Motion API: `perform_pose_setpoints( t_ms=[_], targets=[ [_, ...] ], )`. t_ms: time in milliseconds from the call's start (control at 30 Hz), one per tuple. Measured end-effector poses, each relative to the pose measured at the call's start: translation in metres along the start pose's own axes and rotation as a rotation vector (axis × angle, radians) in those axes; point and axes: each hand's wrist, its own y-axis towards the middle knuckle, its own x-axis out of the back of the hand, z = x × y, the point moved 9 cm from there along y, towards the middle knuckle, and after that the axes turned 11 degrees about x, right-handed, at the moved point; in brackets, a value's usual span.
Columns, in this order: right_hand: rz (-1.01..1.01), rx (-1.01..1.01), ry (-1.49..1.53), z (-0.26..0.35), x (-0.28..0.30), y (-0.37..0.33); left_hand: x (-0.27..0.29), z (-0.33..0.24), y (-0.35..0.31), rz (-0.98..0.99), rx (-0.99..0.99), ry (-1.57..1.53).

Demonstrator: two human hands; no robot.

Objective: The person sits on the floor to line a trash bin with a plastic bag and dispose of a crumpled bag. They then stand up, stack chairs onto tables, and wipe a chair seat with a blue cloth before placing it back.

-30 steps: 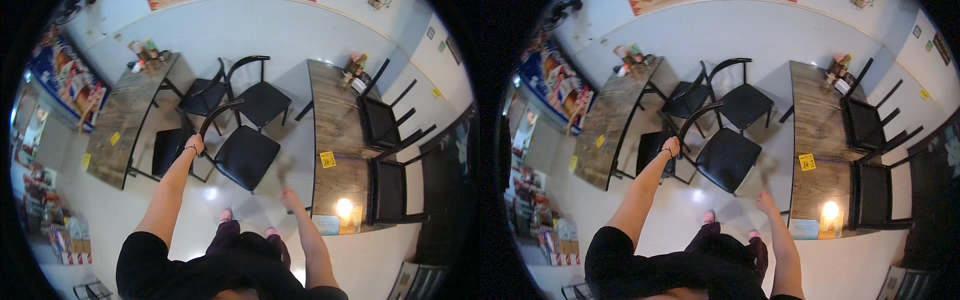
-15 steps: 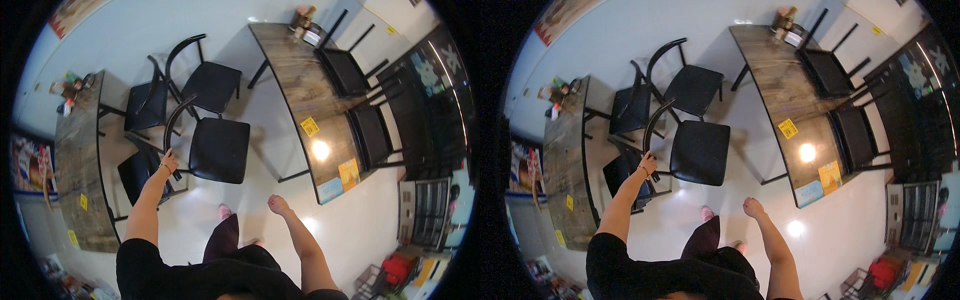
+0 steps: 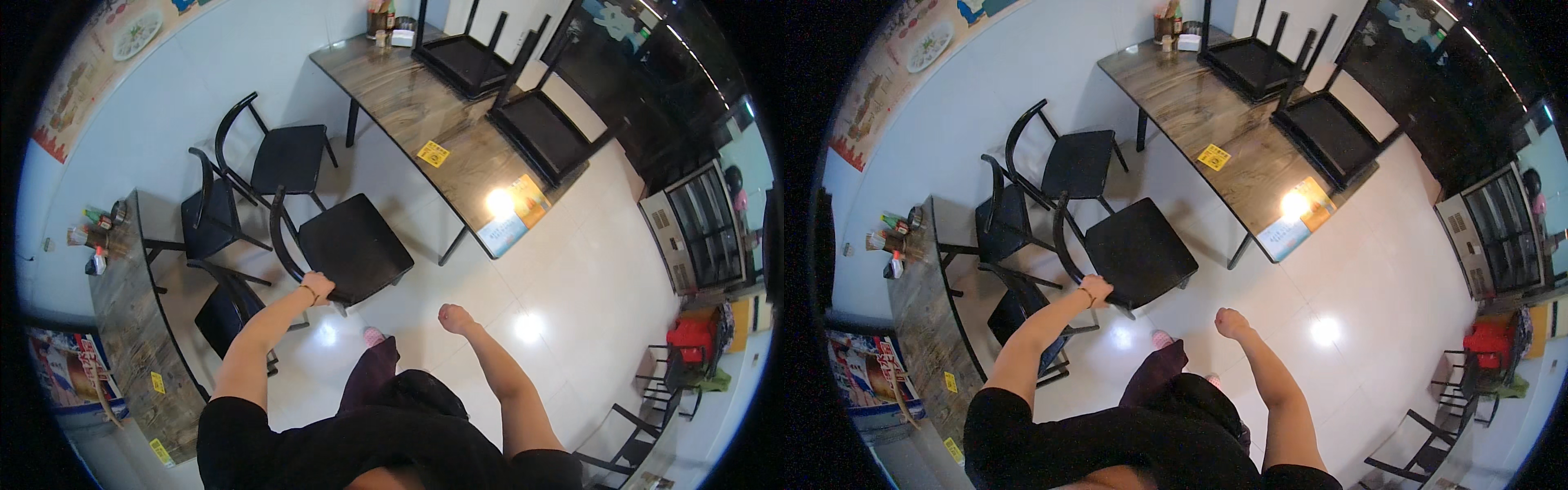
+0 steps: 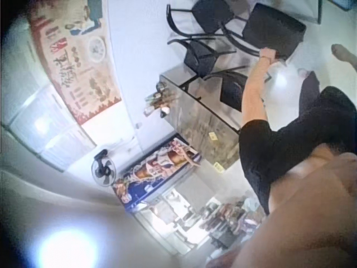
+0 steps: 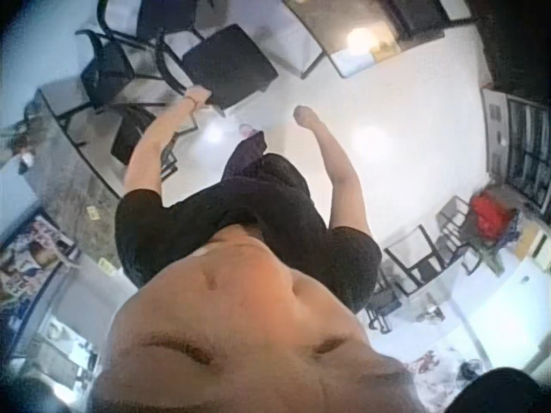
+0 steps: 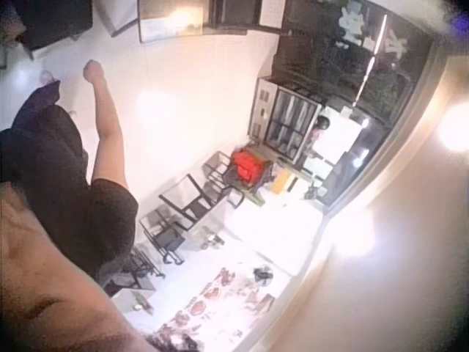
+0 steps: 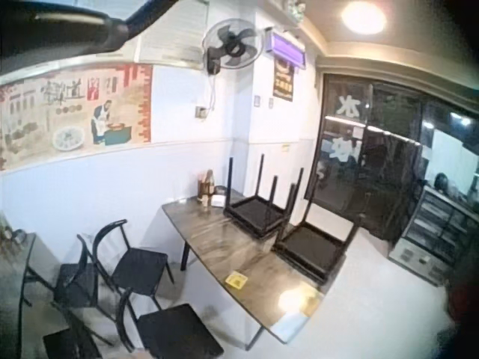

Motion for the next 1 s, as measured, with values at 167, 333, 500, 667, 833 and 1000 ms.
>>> perform_pose_setpoints(
  t_ms=[167, 333, 500, 667, 833, 1000],
  targets=[
    [-0.218, 0.063, 0.111, -0.023, 0.014, -0.061, 0.047, -0.075, 0.008, -0.028, 0.097, -0.155],
    [-0.324, 0.036, 0.234, -0.056, -0.006, -0.141, 0.076, -0.158, 0.000, -0.016, 0.176, -0.185],
    [-0.310, -0.159, 0.366, -0.149, -0.091, -0.224, 0.122, -0.228, -0.004, -0.090, 0.190, -0.423],
    [-0.697, -0.869, 1.019, -0.233, -0.167, -0.325, 0.154, -0.285, -0.012, 0.033, 0.134, -0.832],
    [-1.273, -1.196, 1.786, -0.239, -0.169, -0.418, 0.187, -0.344, -0.058, 0.040, -0.059, -1.130],
    [-2.053, 0.564, 2.489, -0.226, 0.008, -0.463, 0.210, -0.340, -0.101, 0.039, -0.170, -1.454]
  ],
)
